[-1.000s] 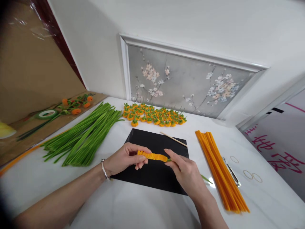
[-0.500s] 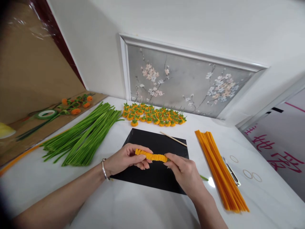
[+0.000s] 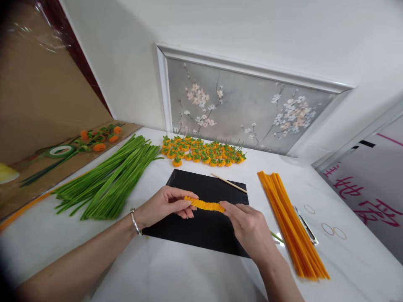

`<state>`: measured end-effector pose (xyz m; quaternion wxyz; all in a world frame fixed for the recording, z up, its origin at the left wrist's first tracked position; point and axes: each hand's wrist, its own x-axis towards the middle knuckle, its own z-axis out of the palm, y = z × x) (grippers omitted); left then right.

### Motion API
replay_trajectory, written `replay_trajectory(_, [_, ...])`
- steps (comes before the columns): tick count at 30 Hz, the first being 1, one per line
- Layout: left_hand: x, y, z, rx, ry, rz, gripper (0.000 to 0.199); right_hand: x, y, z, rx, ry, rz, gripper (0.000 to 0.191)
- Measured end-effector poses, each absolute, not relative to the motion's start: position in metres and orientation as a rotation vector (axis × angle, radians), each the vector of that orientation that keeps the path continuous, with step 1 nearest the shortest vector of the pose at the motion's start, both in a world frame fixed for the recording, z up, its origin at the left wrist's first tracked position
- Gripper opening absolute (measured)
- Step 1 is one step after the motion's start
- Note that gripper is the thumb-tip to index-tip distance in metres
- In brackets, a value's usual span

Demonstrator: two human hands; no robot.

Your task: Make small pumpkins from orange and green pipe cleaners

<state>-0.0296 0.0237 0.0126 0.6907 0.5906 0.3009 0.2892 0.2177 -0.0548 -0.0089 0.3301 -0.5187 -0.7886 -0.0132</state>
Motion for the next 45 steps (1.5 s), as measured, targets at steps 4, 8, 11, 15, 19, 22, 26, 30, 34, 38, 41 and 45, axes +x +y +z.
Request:
replay_trajectory(4, [-0.029,0.023,0.010,1.337,0.656,0.631,0.029,0.213,-0.054,-0.012,-1.350,-2.037,-0.003,0.028])
replay_trajectory(8, [-0.030,0.021,0.010,1.322,0.602,0.590,0.026,0.212,-0.055,-0.009,-1.335,-1.998,0.081,0.028])
replay_trajectory(11, [-0.029,0.021,0.009,1.230,0.582,0.657,0.027,0.214,-0.056,-0.003,-1.368,-1.883,0.181,0.026])
replay_trajectory(15, [-0.025,0.019,0.009,1.164,0.620,0.686,0.034,0.212,-0.058,0.001,-1.388,-1.840,0.267,0.023])
replay_trajectory(19, [-0.022,0.016,0.007,1.397,0.678,0.514,0.033,0.208,-0.058,-0.001,-1.358,-1.941,0.233,0.024])
replay_trajectory(22, [-0.021,0.015,0.004,1.602,0.720,0.456,0.033,0.207,-0.058,-0.003,-1.333,-1.978,0.219,0.022])
replay_trajectory(26, [-0.020,0.014,0.003,1.837,0.764,0.547,0.030,0.205,-0.058,-0.006,-1.350,-2.058,0.250,0.020])
replay_trajectory(30, [-0.018,0.012,0.004,1.947,0.752,0.540,0.029,0.203,-0.058,-0.008,-1.352,-2.102,0.293,0.020])
replay_trajectory(34, [-0.016,0.011,0.001,1.953,0.688,0.513,0.028,0.199,-0.058,-0.012,-1.377,-2.115,0.282,0.022])
replay_trajectory(38, [-0.017,0.013,-0.003,1.780,0.653,0.457,0.033,0.199,-0.057,-0.012,-1.382,-2.121,0.286,0.023])
replay_trajectory(41, [-0.022,0.018,-0.002,1.403,0.591,0.440,0.053,0.205,-0.057,-0.008,-1.373,-2.031,0.269,0.022])
replay_trajectory(45, [-0.029,0.024,0.006,1.139,0.513,0.600,0.060,0.216,-0.057,-0.005,-1.432,-1.854,0.214,0.017])
